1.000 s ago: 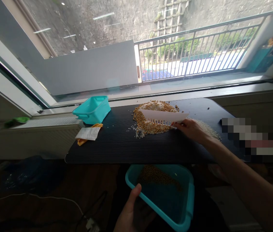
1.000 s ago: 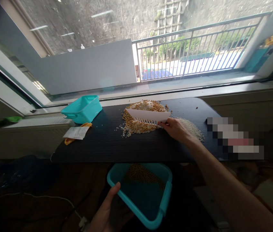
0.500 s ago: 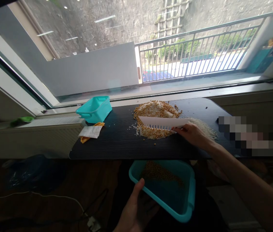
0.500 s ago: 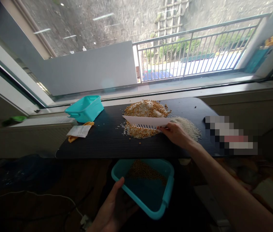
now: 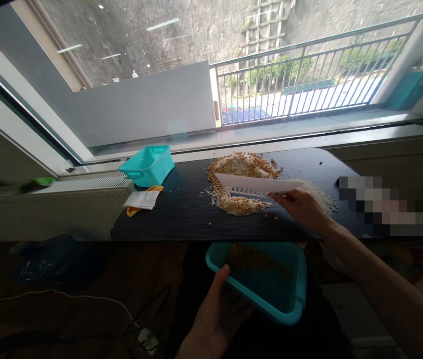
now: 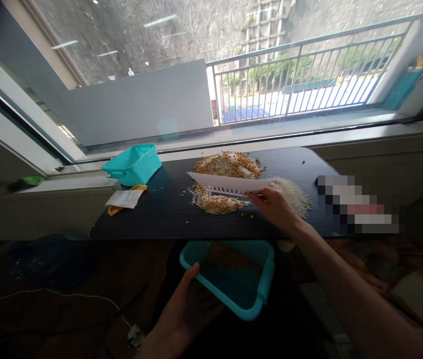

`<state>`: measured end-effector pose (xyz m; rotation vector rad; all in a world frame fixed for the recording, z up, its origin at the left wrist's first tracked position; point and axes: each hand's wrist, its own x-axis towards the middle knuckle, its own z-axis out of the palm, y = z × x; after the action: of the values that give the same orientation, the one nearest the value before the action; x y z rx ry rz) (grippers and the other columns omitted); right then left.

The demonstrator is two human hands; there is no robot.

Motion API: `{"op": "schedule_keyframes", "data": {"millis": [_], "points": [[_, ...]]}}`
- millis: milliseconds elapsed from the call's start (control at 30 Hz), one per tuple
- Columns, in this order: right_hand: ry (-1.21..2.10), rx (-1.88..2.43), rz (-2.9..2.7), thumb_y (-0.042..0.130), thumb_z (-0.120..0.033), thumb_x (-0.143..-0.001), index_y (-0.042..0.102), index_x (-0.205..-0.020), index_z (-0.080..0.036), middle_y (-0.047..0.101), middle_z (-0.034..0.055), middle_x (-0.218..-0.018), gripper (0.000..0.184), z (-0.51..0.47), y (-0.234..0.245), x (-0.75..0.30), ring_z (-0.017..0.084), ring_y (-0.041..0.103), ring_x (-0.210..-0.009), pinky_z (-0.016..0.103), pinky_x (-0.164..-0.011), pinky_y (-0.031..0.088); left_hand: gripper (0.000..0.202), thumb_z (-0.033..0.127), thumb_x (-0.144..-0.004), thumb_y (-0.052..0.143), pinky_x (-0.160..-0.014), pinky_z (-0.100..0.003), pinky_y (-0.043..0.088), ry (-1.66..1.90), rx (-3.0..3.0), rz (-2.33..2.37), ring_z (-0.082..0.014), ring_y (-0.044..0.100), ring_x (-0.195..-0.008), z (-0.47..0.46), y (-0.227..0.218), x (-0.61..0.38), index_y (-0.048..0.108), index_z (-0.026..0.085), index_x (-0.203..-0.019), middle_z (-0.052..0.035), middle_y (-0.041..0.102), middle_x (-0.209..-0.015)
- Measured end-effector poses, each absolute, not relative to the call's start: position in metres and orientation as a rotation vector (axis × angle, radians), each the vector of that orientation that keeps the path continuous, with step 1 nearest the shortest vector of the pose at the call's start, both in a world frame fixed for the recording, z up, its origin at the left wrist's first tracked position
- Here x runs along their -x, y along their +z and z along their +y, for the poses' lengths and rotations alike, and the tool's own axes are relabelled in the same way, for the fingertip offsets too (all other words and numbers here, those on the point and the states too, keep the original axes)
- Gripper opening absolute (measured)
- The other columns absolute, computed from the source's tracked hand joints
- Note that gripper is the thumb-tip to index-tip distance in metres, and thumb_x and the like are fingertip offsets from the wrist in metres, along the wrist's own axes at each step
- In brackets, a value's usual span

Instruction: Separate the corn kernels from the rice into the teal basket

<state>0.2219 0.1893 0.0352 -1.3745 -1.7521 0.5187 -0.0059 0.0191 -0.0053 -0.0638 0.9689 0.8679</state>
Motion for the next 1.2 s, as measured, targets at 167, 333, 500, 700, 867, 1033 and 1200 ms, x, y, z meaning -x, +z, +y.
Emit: {"op": "schedule_keyframes", "data": {"millis": [167,333,500,700,867,1033,1200], "points": [[0.53,1.418,-1.596,0.062,-0.041,-0.077,0.075,-0.087,-0.024,0.077,0.0035,-0.088,0.023,0.164,0.045,-0.229,0.024,0.071,-0.082,0.035,-0.074,0.055,0.061,0.054,-0.08,0.06,-0.091,-0.039,0.046,0.839,0.046,0.996,-0.0254,0.066,-0.089,0.033,-0.012,-0.013,0.055,0.01,-0.122,-0.015,0.067,-0.101],[0.403,1.587,-1.467,0.06,-0.051,-0.077,0.073,-0.084,-0.025,0.076,0.0067,-0.082,0.03,0.127,0.036,-0.251,0.03,0.071,-0.082,0.041,-0.073,0.055,0.058,0.051,-0.08,0.06,-0.086,-0.039,0.049,0.86,0.037,1.029,-0.0243,0.066,-0.083,0.036,-0.013,-0.011,0.055,0.009,-0.12,-0.0147,0.067,-0.095],[0.154,1.608,-1.505,0.058,-0.058,-0.074,0.065,-0.064,-0.025,0.071,0.0087,-0.061,0.035,0.079,0.016,-0.247,0.031,0.069,-0.06,0.04,-0.055,0.053,0.062,0.05,-0.081,0.061,-0.089,-0.041,0.051,0.926,0.058,1.055,-0.0275,0.067,-0.092,0.022,-0.009,0.021,0.051,0.009,-0.126,-0.0171,0.067,-0.105],[0.298,1.402,-1.675,0.057,-0.042,-0.082,0.07,-0.082,-0.028,0.076,0.0032,-0.083,0.019,0.044,0.013,-0.197,0.026,0.072,-0.073,0.037,-0.071,0.058,0.06,0.05,-0.082,0.059,-0.089,-0.041,0.051,0.902,0.013,1.065,-0.0266,0.068,-0.091,0.018,-0.009,0.028,0.052,0.01,-0.126,-0.0161,0.068,-0.104],[0.425,1.332,-1.679,0.058,-0.04,-0.082,0.072,-0.08,-0.027,0.077,0.0028,-0.08,0.019,0.049,0.021,-0.171,0.025,0.072,-0.072,0.036,-0.069,0.058,0.059,0.048,-0.083,0.059,-0.087,-0.04,0.051,0.916,-0.008,1.089,-0.0257,0.068,-0.088,0.011,-0.007,0.038,0.049,0.011,-0.128,-0.0152,0.069,-0.101],[0.449,1.433,-1.461,0.063,-0.042,-0.076,0.075,-0.083,-0.025,0.078,0.0017,-0.082,0.022,0.056,0.03,-0.17,0.027,0.073,-0.078,0.038,-0.077,0.058,0.051,0.044,-0.085,0.056,-0.089,-0.041,0.051,0.936,-0.045,1.058,-0.0257,0.068,-0.091,0.006,-0.012,0.04,0.052,0.012,-0.125,-0.0152,0.069,-0.105],[0.279,1.701,-1.248,0.064,-0.052,-0.066,0.075,-0.082,-0.023,0.077,0.0061,-0.082,0.035,0.046,0.033,-0.22,0.032,0.072,-0.085,0.043,-0.082,0.056,0.041,0.037,-0.083,0.061,-0.094,-0.039,0.049,0.957,-0.096,1.04,-0.0233,0.065,-0.098,0.01,-0.031,0.013,0.055,0.015,-0.117,-0.0125,0.066,-0.116]]}}
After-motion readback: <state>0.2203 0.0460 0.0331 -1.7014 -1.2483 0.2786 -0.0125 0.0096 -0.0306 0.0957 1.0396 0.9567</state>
